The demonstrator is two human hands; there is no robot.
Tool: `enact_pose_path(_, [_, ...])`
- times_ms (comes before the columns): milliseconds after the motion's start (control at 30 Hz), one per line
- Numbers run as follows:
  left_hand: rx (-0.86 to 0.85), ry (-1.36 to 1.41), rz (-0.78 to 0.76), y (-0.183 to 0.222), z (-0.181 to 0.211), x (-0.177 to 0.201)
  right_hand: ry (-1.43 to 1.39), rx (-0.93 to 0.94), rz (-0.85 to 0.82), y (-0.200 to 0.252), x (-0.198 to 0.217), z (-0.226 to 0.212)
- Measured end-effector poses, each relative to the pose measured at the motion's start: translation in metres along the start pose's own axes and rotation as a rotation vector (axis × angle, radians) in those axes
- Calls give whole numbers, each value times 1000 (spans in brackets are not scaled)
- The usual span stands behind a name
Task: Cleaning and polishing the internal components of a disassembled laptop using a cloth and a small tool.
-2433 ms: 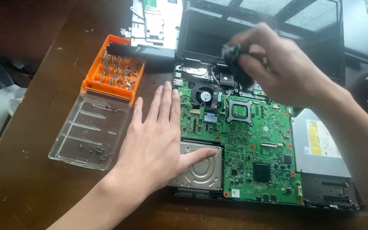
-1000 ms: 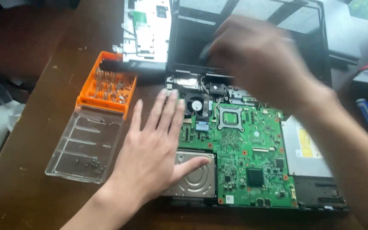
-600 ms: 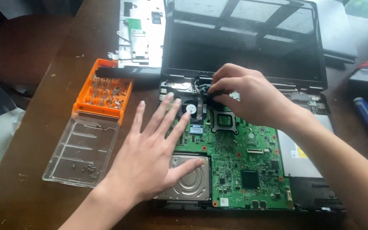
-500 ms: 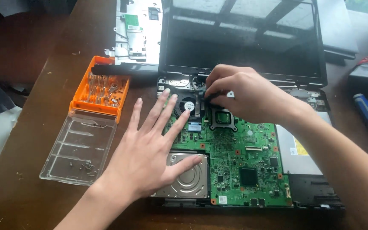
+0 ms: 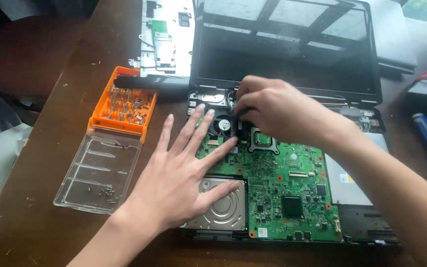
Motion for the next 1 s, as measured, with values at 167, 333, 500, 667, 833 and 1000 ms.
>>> enact_pose_path(167, [9,58,-2,1,0,-2,36,267,394,-12,16,18])
enact_pose_path(333, [12,7,11,2,-1,-4,-59,314,539,-17,32,6])
enact_pose_path(500, [10,29,16,1,0,-2,-75,394,472,-42,28,-1])
enact_pose_path(667, [17,48,5,2,-1,-2,31,318,183,-43,30,16])
enact_pose_path(833, [14,67,8,2,-1,-2,126,84,126,-2,41,82])
enact_pose_path(1000, [1,-9,41,6,-3,-3,230,-207,123,67,49,169])
Point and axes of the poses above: each hand's wrist, its own y-axis away from the middle knuckle, its own x-axis out of the back of the hand, z = x × y, the point moved 5 cm from there along -y, towards the middle knuckle, and after that the axes turned 4 degrees about -y, right-handed, at the moved point
